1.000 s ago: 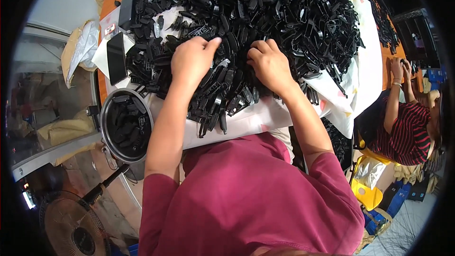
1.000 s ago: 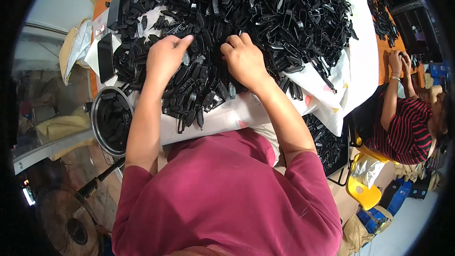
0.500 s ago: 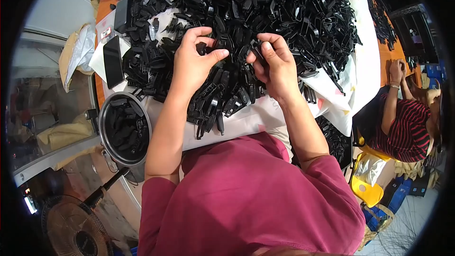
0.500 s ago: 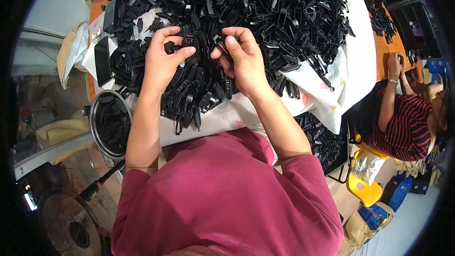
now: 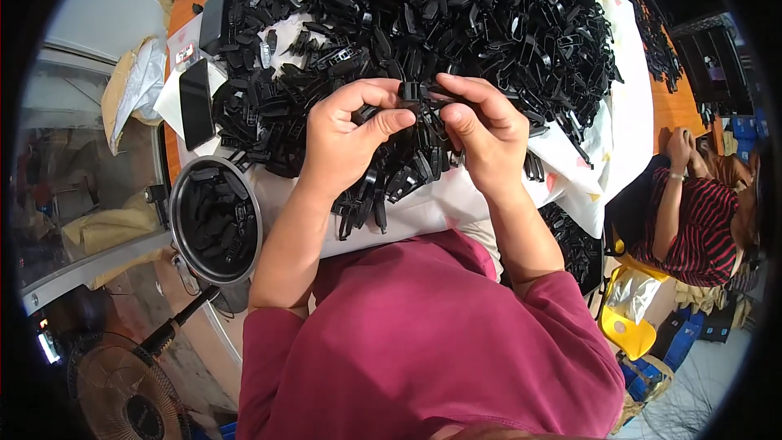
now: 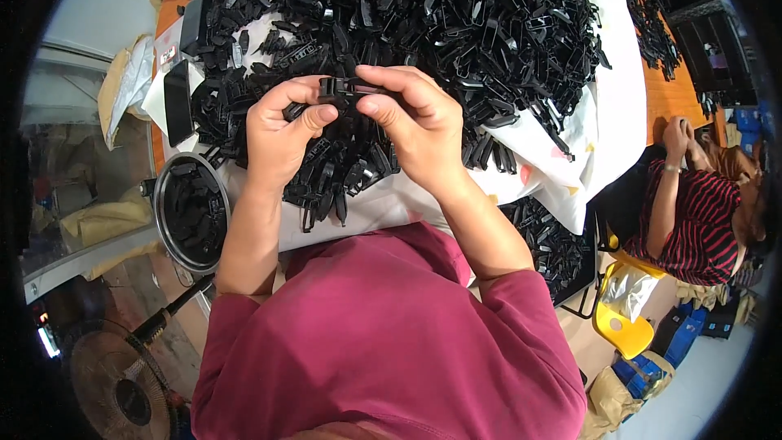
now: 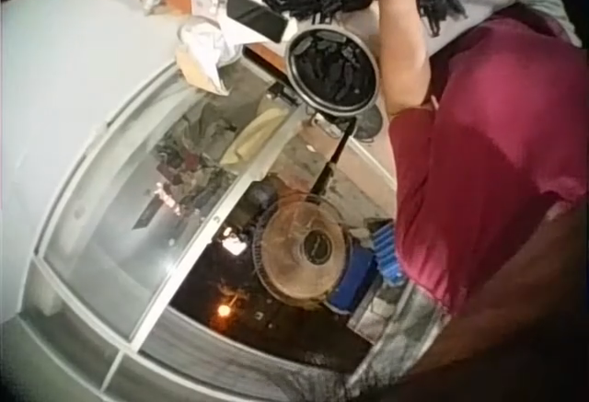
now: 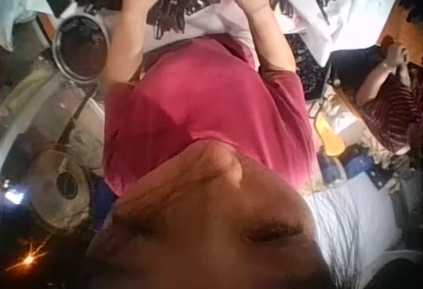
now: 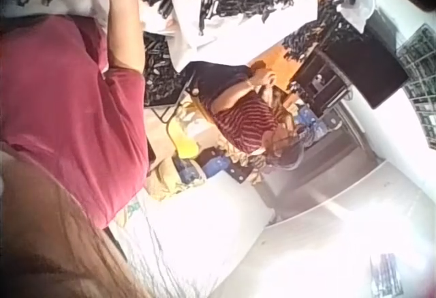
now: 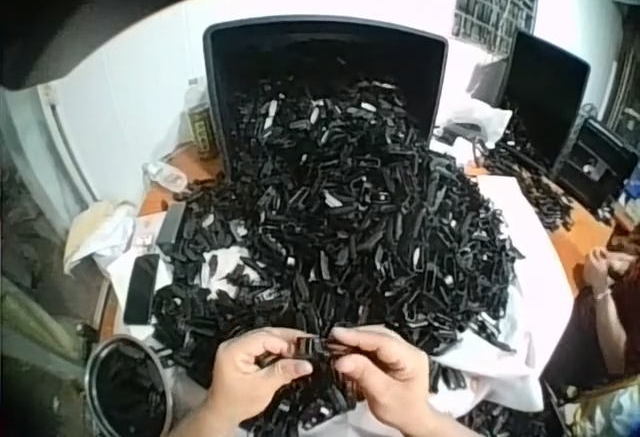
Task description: Assembling small black plastic parts by snapping them together manually.
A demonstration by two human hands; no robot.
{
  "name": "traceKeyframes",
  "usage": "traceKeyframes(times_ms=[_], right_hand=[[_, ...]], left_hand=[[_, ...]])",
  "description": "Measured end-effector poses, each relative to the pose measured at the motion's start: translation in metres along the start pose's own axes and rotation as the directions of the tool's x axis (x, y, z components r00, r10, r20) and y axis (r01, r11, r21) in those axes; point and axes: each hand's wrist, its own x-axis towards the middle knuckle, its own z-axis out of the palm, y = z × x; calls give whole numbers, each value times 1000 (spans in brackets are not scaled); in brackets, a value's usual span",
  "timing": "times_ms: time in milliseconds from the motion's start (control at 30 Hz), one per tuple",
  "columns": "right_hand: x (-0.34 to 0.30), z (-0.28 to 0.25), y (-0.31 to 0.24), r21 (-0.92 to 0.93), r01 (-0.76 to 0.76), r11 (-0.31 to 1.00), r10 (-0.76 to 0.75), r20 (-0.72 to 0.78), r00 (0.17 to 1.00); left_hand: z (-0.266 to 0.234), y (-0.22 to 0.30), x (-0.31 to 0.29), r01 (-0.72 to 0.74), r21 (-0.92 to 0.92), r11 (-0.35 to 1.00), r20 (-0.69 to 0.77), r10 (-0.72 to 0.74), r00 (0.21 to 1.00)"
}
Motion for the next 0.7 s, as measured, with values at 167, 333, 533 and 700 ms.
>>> traceKeyframes(times_ms=[167,333,533,700], right_hand=[[2,-2,-3,-370,315,874,-318,54,947],[3,-5,-3,-299,327,897,-338,17,941],[1,-13,-16,-457,396,796,-334,215,918],[-9,-7,-4,-561,416,716,-350,228,909]], left_hand=[[-1,1,-1,-126,118,985,37,123,992],[5,10,-4,-52,119,991,-22,55,998],[0,15,-7,-172,294,940,75,157,985],[2,1,-15,-19,51,999,41,16,999]])
